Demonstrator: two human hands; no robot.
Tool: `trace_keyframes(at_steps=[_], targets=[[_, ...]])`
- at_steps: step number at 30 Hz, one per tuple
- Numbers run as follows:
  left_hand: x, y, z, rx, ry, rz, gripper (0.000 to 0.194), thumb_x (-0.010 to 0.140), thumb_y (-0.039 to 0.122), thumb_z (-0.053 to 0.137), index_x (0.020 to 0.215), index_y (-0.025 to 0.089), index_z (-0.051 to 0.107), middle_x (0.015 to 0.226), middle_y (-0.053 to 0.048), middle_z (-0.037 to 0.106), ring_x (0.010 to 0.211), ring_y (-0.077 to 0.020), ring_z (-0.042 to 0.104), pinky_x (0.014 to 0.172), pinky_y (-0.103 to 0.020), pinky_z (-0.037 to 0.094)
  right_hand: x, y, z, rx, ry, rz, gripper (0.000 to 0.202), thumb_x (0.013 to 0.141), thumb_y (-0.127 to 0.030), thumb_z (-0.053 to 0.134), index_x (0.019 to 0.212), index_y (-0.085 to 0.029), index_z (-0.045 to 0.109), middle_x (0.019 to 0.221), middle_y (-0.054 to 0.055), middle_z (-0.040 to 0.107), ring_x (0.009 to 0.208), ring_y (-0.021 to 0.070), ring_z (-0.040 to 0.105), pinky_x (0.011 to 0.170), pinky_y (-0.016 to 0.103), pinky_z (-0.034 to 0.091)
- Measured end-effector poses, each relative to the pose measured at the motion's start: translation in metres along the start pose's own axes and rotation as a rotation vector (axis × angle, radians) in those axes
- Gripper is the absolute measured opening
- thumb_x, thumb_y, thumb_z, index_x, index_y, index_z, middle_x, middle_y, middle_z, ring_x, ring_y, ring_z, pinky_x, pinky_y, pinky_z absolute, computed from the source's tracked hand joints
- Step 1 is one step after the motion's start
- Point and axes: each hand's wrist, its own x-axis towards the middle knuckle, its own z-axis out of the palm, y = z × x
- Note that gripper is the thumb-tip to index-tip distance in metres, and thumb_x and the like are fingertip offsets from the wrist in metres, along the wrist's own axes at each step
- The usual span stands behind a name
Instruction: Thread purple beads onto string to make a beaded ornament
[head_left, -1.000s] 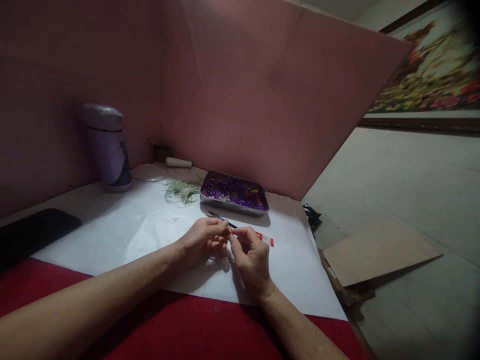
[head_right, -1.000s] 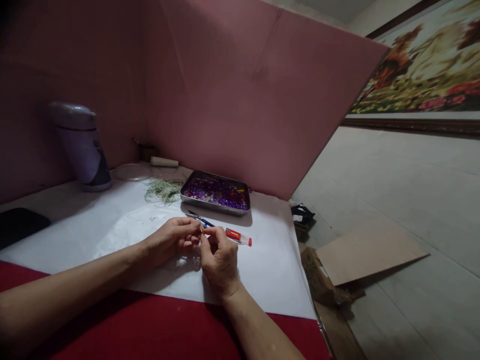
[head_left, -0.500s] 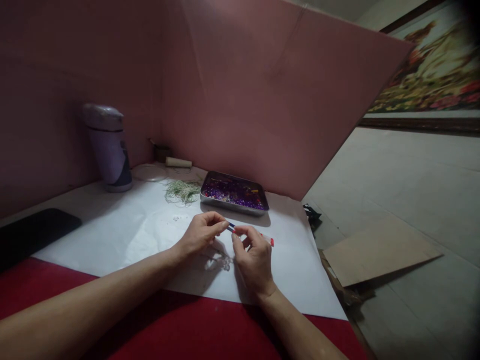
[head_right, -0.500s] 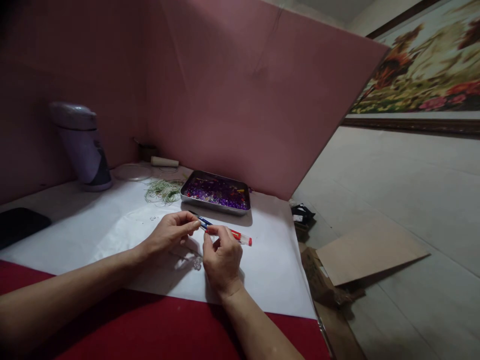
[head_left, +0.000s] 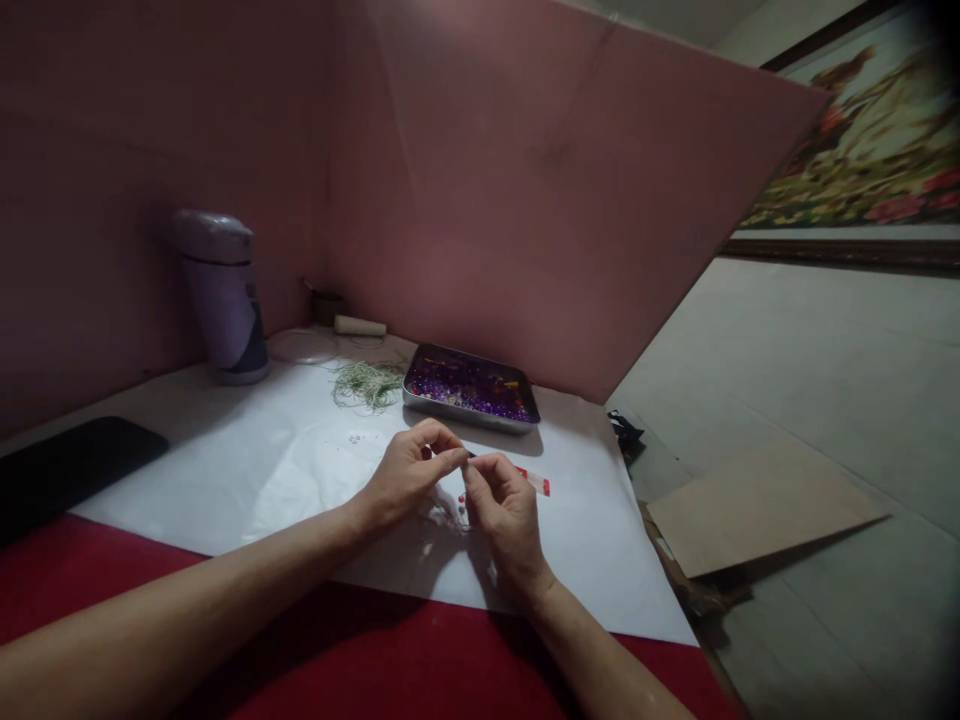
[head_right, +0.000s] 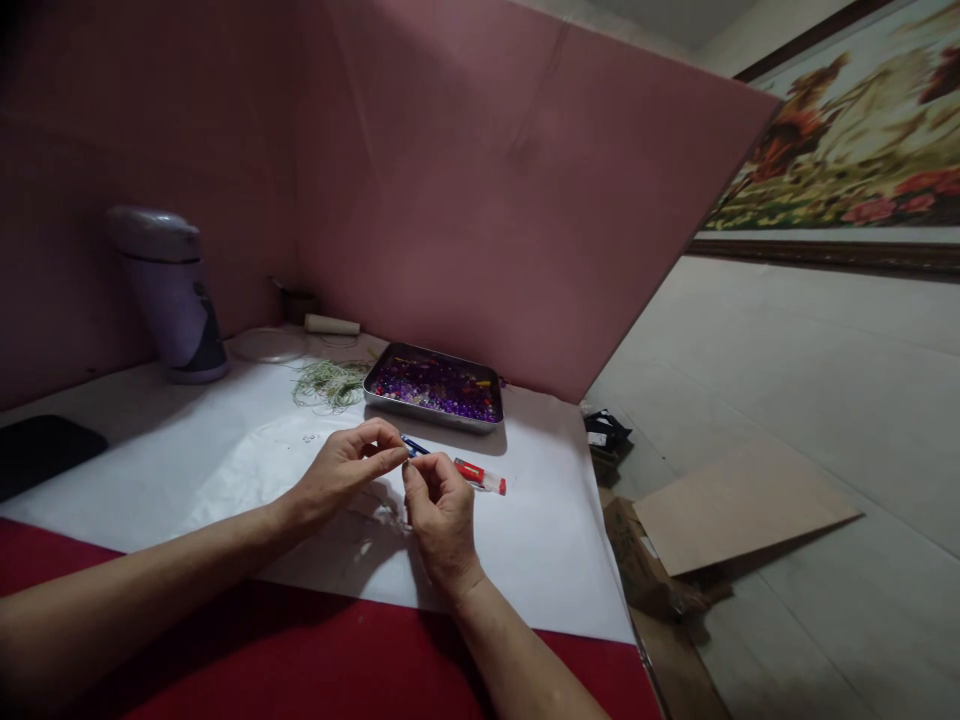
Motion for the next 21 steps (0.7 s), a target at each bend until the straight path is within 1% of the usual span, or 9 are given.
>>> trace_keyframes(at_steps=[5, 10, 13, 16, 18, 21], targets=[[0.0, 0.002, 0.001, -0.111, -0.011, -0.135, 0.018, 0.072, 0.032, 0.063, 0.067, 0.015, 0.06, 0.063, 0.001, 0.054, 0.062, -0.012, 0.046, 0.06, -0.024, 0.035, 0.001, 0.004, -0.002, -0.027, 0.038, -0.026, 0.018, 0.082, -0.034, 0.057, 0.078, -0.017, 0.055, 0.059, -0.005, 0.048, 0.048, 0.0077, 0.044, 0.045, 0.019, 0.039], [0.003, -0.004, -0.001, -0.124, 0.043, -0.16, 0.021, 0.077, 0.034, 0.058, 0.073, 0.015, 0.062, 0.068, 0.0, 0.056, 0.064, -0.0123, 0.047, 0.061, -0.024, 0.035, 0.001, 0.002, -0.003, -0.08, 0.102, -0.047, 0.018, 0.081, -0.033, 0.058, 0.075, -0.017, 0.055, 0.057, -0.005, 0.049, 0.047, 0.0082, 0.044, 0.045, 0.019, 0.038], [0.004, -0.008, -0.002, -0.138, 0.077, -0.161, 0.017, 0.075, 0.03, 0.06, 0.078, 0.015, 0.064, 0.071, -0.001, 0.059, 0.069, -0.0138, 0.051, 0.064, -0.024, 0.038, 0.001, 0.0, -0.005, -0.111, 0.157, -0.076, 0.018, 0.081, -0.033, 0.058, 0.074, -0.016, 0.055, 0.056, -0.004, 0.05, 0.046, 0.0081, 0.043, 0.043, 0.019, 0.037], [0.004, -0.011, -0.003, -0.14, 0.082, -0.169, 0.012, 0.071, 0.024, 0.062, 0.078, 0.015, 0.064, 0.073, -0.001, 0.061, 0.07, -0.0138, 0.052, 0.066, -0.025, 0.039, -0.001, 0.0, -0.006, -0.102, 0.208, -0.111, 0.017, 0.082, -0.033, 0.056, 0.077, -0.016, 0.056, 0.056, -0.004, 0.049, 0.046, 0.0082, 0.043, 0.042, 0.019, 0.036], [0.004, -0.012, -0.002, -0.138, 0.069, -0.194, 0.01, 0.068, 0.021, 0.063, 0.076, 0.015, 0.064, 0.07, -0.001, 0.061, 0.067, -0.0131, 0.052, 0.064, -0.025, 0.039, -0.002, -0.001, -0.007, -0.083, 0.232, -0.127, 0.017, 0.083, -0.033, 0.056, 0.078, -0.017, 0.056, 0.056, -0.005, 0.048, 0.045, 0.0079, 0.042, 0.042, 0.019, 0.035], [0.004, -0.012, 0.0, -0.169, 0.005, -0.227, 0.008, 0.067, 0.018, 0.062, 0.074, 0.014, 0.063, 0.065, -0.001, 0.061, 0.064, -0.0132, 0.054, 0.063, -0.026, 0.04, -0.003, -0.006, -0.008, -0.063, 0.284, -0.16, 0.015, 0.084, -0.032, 0.056, 0.08, -0.017, 0.056, 0.056, -0.005, 0.047, 0.044, 0.0077, 0.041, 0.042, 0.02, 0.035]])
